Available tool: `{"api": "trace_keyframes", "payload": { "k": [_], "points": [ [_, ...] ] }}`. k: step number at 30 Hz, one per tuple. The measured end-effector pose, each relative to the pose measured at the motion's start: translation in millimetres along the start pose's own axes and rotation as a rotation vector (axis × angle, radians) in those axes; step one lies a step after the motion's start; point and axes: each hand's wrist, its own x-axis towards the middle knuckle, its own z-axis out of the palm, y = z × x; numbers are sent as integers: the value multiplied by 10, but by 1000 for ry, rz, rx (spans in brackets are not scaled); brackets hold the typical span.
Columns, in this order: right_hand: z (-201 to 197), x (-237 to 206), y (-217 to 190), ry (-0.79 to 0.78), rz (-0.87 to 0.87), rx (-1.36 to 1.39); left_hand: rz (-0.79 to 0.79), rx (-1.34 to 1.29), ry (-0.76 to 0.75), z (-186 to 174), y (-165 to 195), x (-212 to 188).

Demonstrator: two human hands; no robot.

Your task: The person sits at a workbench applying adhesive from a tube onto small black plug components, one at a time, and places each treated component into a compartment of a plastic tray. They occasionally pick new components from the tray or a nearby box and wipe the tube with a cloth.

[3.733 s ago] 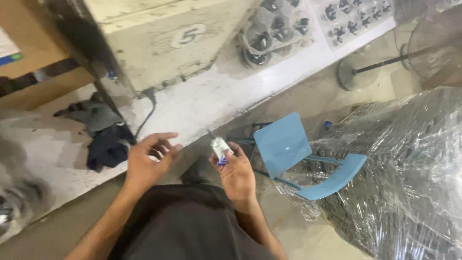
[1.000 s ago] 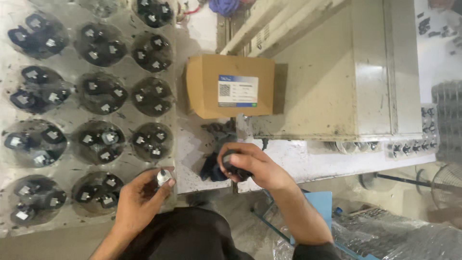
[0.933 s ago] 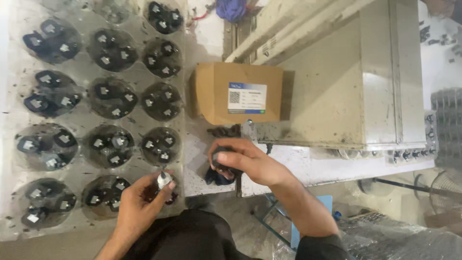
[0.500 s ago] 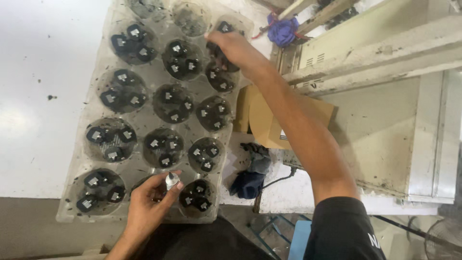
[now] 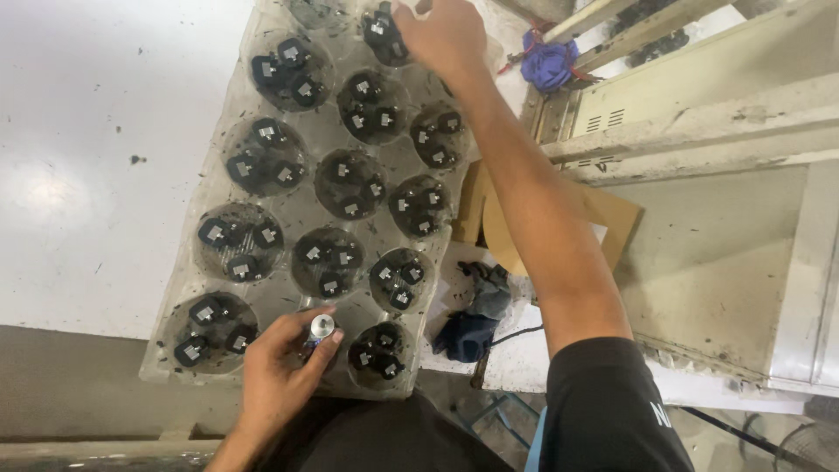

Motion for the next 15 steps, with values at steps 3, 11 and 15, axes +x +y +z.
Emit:
{"api": "trace_keyframes", "payload": {
  "k": [3, 11, 15],
  "points": [
    [-410, -621, 75, -30, -119, 170, -1, -30, -70, 82, 157, -14],
    [-1779, -3245, 608, -259, -243, 147, 234, 95, -215, 710, 505, -51],
    [-2114, -4152, 1313, -327, 123, 257, 177, -3, -346, 1335, 618, -175]
  ]
}}
